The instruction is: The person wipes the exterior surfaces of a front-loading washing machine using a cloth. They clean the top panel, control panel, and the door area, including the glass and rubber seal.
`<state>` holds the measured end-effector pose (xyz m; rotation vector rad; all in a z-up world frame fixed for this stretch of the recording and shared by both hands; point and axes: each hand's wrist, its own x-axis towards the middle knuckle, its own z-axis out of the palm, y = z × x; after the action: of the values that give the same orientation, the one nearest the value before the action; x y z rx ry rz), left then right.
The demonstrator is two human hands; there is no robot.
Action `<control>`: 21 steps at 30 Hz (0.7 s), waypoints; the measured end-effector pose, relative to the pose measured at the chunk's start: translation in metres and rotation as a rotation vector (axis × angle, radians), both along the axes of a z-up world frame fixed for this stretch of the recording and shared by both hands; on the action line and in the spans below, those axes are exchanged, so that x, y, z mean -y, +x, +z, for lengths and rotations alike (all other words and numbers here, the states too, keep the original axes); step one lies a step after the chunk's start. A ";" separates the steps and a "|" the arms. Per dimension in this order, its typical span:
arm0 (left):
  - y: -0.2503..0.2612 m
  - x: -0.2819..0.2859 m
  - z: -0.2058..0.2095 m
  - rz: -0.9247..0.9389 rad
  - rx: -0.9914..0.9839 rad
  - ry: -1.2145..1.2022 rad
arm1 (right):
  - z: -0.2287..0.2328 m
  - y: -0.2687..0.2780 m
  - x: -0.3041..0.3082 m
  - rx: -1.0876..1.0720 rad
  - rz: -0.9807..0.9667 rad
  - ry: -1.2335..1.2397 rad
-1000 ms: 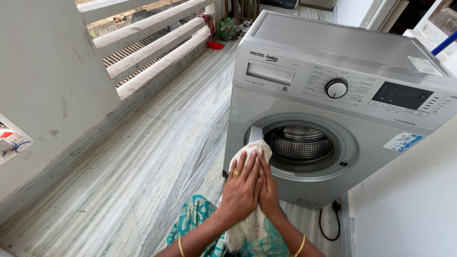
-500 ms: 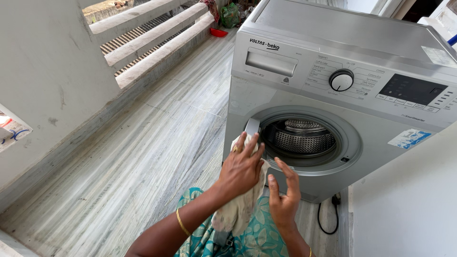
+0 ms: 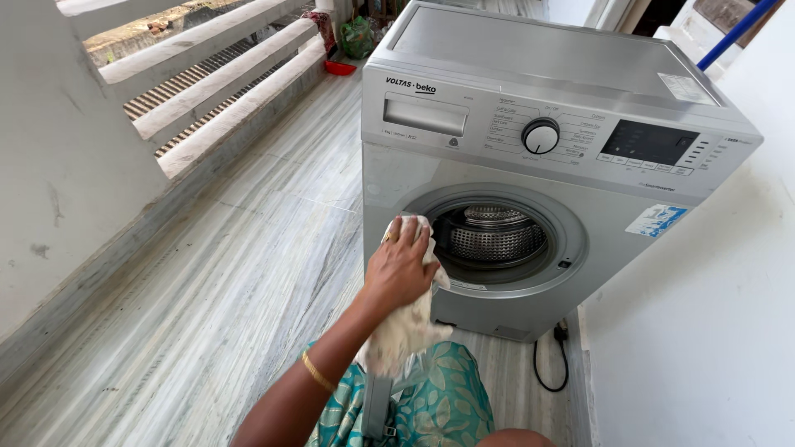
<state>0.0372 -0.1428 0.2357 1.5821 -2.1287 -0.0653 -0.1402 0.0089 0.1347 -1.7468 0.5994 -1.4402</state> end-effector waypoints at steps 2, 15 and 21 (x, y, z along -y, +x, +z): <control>0.005 -0.053 -0.019 -0.034 -0.070 -0.225 | -0.002 0.000 0.005 -0.014 -0.063 0.050; -0.007 -0.125 -0.064 -0.061 -0.211 -0.282 | 0.018 0.024 0.053 -0.144 -0.286 0.031; -0.025 0.022 -0.023 0.023 -0.116 -0.041 | 0.089 0.037 0.022 0.060 -0.312 -0.230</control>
<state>0.0118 -0.1652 0.2123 1.5407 -2.0110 -0.1030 -0.1036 -0.0126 0.2233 -1.8367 0.7211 -1.8323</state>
